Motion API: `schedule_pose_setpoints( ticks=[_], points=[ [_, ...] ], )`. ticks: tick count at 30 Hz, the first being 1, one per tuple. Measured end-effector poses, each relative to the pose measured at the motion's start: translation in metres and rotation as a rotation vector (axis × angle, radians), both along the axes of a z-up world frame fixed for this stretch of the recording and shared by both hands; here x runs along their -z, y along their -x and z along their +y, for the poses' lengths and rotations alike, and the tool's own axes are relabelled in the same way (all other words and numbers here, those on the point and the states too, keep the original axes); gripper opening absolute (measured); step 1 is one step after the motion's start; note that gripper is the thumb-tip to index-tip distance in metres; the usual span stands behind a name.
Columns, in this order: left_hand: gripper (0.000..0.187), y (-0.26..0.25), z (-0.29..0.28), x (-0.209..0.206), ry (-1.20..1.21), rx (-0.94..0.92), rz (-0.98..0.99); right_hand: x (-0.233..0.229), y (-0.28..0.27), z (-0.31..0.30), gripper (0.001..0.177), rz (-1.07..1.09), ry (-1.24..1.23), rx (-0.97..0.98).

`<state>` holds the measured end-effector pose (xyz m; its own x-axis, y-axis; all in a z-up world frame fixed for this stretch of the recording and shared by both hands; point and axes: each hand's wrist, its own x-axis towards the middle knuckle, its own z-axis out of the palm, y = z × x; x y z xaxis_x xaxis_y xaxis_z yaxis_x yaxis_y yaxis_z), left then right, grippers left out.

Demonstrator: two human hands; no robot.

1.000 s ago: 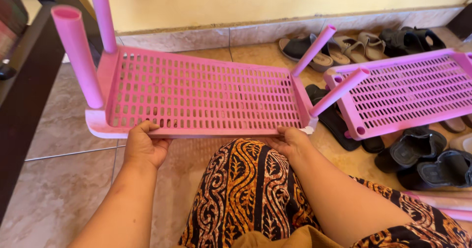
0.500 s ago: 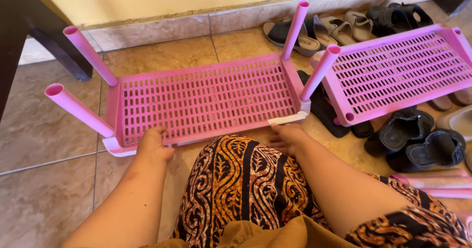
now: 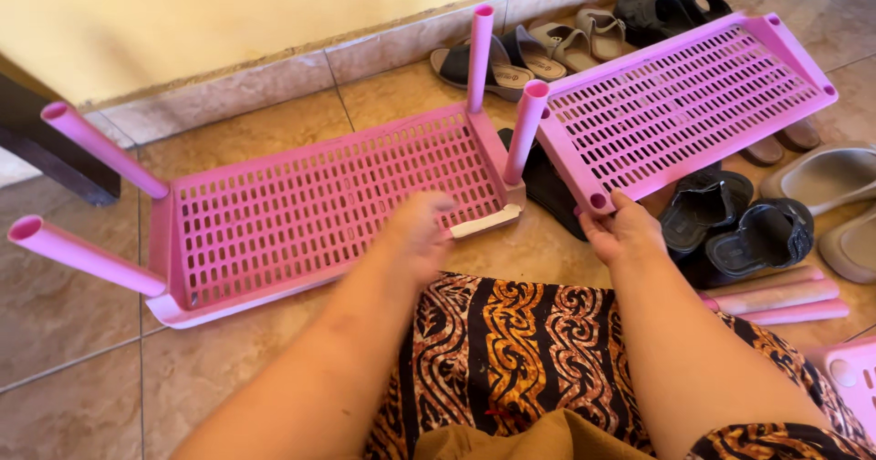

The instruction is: The person assembles a pink plastic shoe rack by inserting cylindrical legs into two perforated trays and securing them. They handle the trays and legs by hand, aligning and pushing the parts together to form a two-tiered rack.

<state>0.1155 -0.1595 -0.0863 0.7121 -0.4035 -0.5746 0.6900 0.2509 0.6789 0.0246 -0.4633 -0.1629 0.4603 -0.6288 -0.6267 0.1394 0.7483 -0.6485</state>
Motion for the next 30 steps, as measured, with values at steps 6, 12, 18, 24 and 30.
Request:
schedule_pose_setpoints(
  ticks=[6,12,18,24,30],
  points=[
    [0.038,0.057,-0.040,-0.004,-0.135,0.363,-0.120,0.000,0.000,-0.038,0.018,-0.146,0.063,-0.145],
    [0.042,0.064,-0.047,-0.025,-0.050,0.462,-0.346,-0.064,0.015,-0.042,0.017,-0.508,0.036,-0.111],
    [0.052,0.066,-0.072,-0.077,0.091,0.360,-0.448,-0.136,0.023,0.025,0.022,-0.699,0.022,-0.153],
    [0.045,0.052,-0.068,-0.131,0.231,0.219,-0.447,-0.199,0.025,0.125,0.023,-0.732,0.118,-0.219],
    [0.025,0.041,0.000,-0.141,0.614,0.076,-0.577,-0.210,0.036,0.175,0.022,-0.803,0.425,-0.668]
  ],
)
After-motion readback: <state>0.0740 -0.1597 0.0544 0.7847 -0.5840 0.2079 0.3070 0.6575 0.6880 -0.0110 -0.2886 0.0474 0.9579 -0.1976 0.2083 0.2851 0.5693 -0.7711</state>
